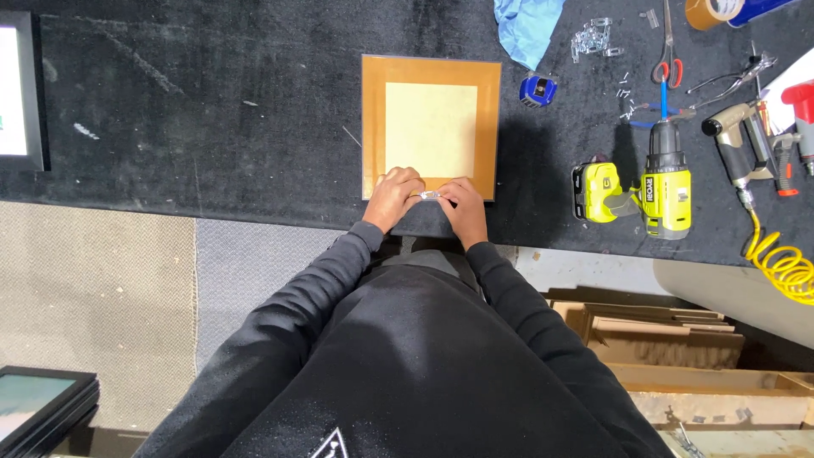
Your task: Assembling picture frames by measuring and attaching hanging hardware using a power drill on a workshop table.
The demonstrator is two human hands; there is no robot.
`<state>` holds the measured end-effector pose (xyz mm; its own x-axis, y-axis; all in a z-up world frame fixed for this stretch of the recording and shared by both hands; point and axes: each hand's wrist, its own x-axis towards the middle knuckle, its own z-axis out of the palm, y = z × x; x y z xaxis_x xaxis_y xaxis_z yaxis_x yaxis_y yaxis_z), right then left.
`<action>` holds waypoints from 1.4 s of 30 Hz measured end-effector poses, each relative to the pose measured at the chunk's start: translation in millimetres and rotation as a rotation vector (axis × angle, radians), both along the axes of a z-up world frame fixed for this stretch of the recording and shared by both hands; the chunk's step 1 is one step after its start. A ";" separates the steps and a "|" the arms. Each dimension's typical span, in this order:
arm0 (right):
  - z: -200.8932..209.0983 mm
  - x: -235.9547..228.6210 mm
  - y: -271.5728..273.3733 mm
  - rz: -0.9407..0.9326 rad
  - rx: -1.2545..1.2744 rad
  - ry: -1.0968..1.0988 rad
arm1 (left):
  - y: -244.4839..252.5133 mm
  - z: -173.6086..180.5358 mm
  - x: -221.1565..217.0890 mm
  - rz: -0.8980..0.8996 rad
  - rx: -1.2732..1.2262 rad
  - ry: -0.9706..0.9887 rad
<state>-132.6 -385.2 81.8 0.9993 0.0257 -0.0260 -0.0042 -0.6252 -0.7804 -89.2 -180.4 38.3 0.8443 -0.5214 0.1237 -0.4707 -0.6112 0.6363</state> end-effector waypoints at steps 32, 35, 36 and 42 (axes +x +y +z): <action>-3.9 -147.7 -161.5 -0.975 0.104 0.045 | -63.7 71.0 19.8 0.170 -0.501 0.311; 46.6 -132.0 -195.5 -1.147 0.198 0.075 | -144.2 80.3 37.6 0.137 -0.533 0.282; 54.0 -121.3 -206.2 -1.155 0.199 0.080 | -175.3 84.3 49.6 0.131 -0.529 0.287; 25.1 -72.4 -277.8 -0.841 0.352 0.110 | -343.7 63.3 122.8 0.076 -0.351 0.257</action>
